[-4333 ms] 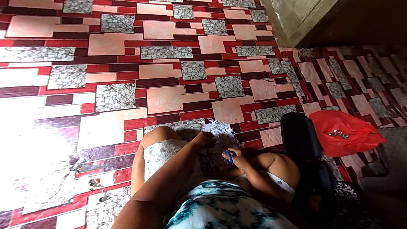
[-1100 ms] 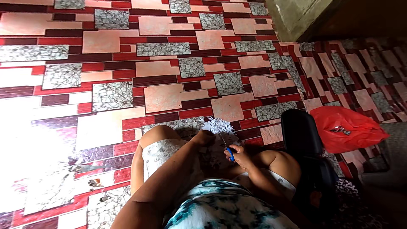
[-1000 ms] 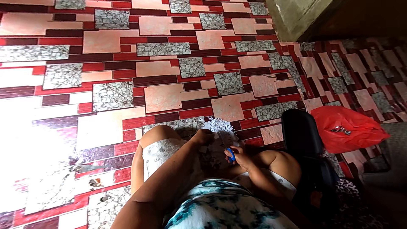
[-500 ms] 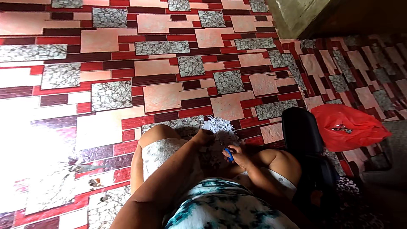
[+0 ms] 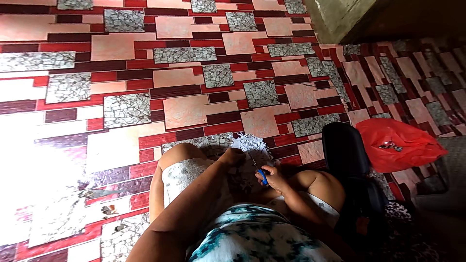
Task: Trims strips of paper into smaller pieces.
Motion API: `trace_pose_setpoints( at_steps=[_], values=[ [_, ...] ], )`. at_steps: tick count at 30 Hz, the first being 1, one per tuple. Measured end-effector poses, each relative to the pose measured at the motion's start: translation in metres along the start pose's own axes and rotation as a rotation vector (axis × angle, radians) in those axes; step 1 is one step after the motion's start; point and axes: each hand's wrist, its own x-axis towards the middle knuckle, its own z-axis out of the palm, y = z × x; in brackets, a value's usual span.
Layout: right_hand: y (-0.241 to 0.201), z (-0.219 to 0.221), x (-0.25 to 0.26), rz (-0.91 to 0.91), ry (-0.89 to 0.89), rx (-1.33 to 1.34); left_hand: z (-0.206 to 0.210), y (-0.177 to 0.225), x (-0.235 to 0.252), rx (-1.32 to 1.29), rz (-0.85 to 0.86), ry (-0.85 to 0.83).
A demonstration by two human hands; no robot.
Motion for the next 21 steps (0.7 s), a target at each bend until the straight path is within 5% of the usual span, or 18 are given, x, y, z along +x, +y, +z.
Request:
trace_pose_setpoints(
  at_steps=[21],
  values=[
    [0.0019,0.0009,0.0035,-0.031,-0.002,-0.003,-0.0002,0.0001,0.0002,-0.058,-0.041,-0.028]
  ],
)
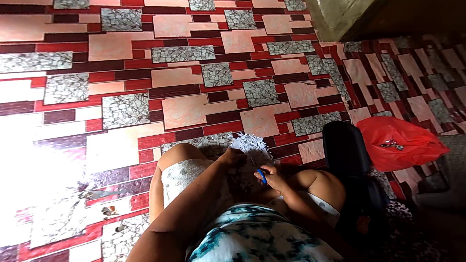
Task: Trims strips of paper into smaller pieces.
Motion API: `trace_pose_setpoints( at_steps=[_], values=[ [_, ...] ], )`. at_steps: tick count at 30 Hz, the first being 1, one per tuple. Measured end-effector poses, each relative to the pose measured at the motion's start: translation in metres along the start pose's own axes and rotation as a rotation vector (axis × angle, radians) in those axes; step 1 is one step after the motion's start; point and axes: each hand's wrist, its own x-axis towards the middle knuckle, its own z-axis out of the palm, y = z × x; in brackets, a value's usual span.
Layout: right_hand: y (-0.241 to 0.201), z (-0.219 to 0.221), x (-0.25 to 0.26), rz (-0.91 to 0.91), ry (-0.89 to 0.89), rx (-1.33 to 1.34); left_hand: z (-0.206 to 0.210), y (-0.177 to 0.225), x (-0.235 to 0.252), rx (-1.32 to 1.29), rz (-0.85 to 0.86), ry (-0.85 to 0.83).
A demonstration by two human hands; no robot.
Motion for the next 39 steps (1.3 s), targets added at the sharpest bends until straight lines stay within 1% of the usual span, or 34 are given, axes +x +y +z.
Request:
trace_pose_setpoints(
  at_steps=[8,11,14,22,27,39],
  values=[
    [-0.001,0.0,-0.002,-0.033,0.008,-0.015,0.0,0.001,-0.001,0.024,0.015,0.001],
    [-0.003,0.0,-0.002,0.009,0.023,0.011,0.0,0.0,0.0,0.008,0.016,0.013],
    [-0.004,0.0,-0.004,0.056,-0.006,0.001,0.0,0.0,0.0,-0.016,0.008,0.034],
    [0.003,0.001,0.001,-0.003,-0.029,-0.084,0.001,0.0,0.0,0.008,-0.002,0.006],
    [0.004,0.001,0.002,-0.027,-0.025,-0.083,0.002,-0.001,0.0,0.033,0.005,-0.004],
    [0.003,0.0,0.0,-0.028,-0.014,-0.108,0.003,-0.001,-0.002,0.078,0.051,0.004]
  ],
)
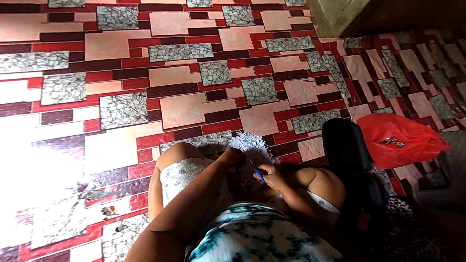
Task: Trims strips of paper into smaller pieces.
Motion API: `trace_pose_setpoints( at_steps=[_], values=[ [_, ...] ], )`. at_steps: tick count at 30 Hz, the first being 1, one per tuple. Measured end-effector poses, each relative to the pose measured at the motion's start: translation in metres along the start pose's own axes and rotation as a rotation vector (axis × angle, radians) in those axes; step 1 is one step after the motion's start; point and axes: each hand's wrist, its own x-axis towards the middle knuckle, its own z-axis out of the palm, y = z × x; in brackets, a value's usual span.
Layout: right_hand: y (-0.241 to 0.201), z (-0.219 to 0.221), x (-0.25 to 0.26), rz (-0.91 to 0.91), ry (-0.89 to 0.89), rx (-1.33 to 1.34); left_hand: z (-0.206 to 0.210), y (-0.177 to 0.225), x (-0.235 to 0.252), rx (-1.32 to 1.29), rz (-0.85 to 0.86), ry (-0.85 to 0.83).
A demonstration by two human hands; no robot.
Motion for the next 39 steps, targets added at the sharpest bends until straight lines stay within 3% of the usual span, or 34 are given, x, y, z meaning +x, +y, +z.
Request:
trace_pose_setpoints(
  at_steps=[7,13,17,19,23,28,34,39],
  values=[
    [-0.004,0.0,-0.002,0.028,0.02,-0.008,-0.001,-0.001,0.002,0.043,0.028,0.008],
    [-0.009,-0.001,0.0,0.027,0.178,0.09,-0.007,0.001,0.005,0.297,0.145,0.108],
    [-0.011,-0.002,0.002,-0.015,0.278,0.153,-0.011,0.004,0.003,0.471,0.257,0.043],
    [-0.009,-0.003,0.003,-0.014,0.294,0.159,-0.014,0.002,0.006,0.548,0.299,0.112],
    [-0.006,-0.004,0.004,-0.004,0.242,0.123,-0.021,0.003,0.008,0.578,0.175,0.373],
    [-0.002,-0.003,0.005,-0.033,0.189,0.062,-0.017,-0.002,0.017,0.673,-0.023,0.475],
    [-0.001,-0.005,0.004,-0.003,0.168,-0.005,-0.016,-0.005,0.021,0.74,0.014,0.449],
    [-0.001,-0.006,0.002,0.014,0.137,-0.051,-0.025,0.004,0.007,0.681,0.121,0.292]
  ],
)
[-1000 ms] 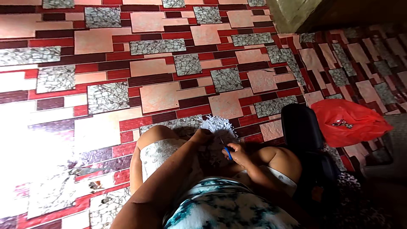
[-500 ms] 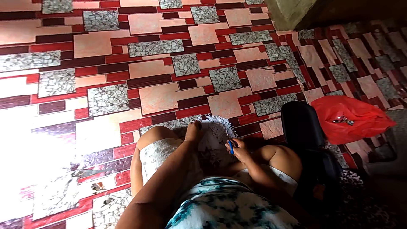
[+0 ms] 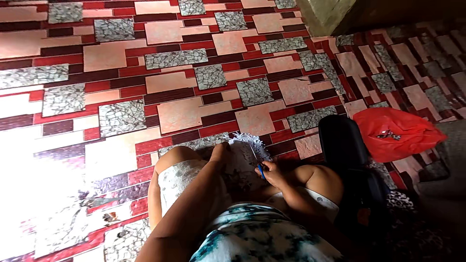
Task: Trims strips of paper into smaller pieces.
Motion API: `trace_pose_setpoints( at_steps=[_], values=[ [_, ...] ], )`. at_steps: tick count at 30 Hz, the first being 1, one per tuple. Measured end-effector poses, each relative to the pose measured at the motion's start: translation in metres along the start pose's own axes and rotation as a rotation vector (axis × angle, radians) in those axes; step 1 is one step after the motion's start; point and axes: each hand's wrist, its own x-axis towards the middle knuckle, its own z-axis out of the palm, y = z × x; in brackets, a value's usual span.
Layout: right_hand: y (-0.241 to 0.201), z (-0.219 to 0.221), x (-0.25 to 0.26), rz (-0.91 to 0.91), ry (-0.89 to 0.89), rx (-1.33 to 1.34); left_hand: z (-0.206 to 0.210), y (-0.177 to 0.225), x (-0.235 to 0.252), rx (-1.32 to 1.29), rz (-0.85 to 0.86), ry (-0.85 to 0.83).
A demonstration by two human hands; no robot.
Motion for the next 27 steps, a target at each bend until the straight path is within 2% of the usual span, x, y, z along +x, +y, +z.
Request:
trace_pose_setpoints(
  at_steps=[3,7,16,22,27],
  values=[
    [0.002,-0.002,-0.001,-0.013,-0.035,-0.046,-0.002,-0.002,-0.006,-0.125,0.098,-0.049],
    [-0.004,-0.001,-0.002,-0.033,-0.091,-0.097,-0.006,0.001,-0.008,-0.253,0.124,-0.092],
    [0.0,-0.001,0.001,-0.052,-0.068,-0.07,0.0,0.006,-0.005,-0.139,0.2,-0.311],
    [0.004,-0.001,0.003,-0.057,-0.081,-0.078,-0.001,0.006,-0.006,-0.124,0.178,-0.323],
    [0.006,0.0,0.005,-0.076,-0.069,-0.086,0.002,0.0,-0.004,-0.125,0.232,-0.305]
  ],
)
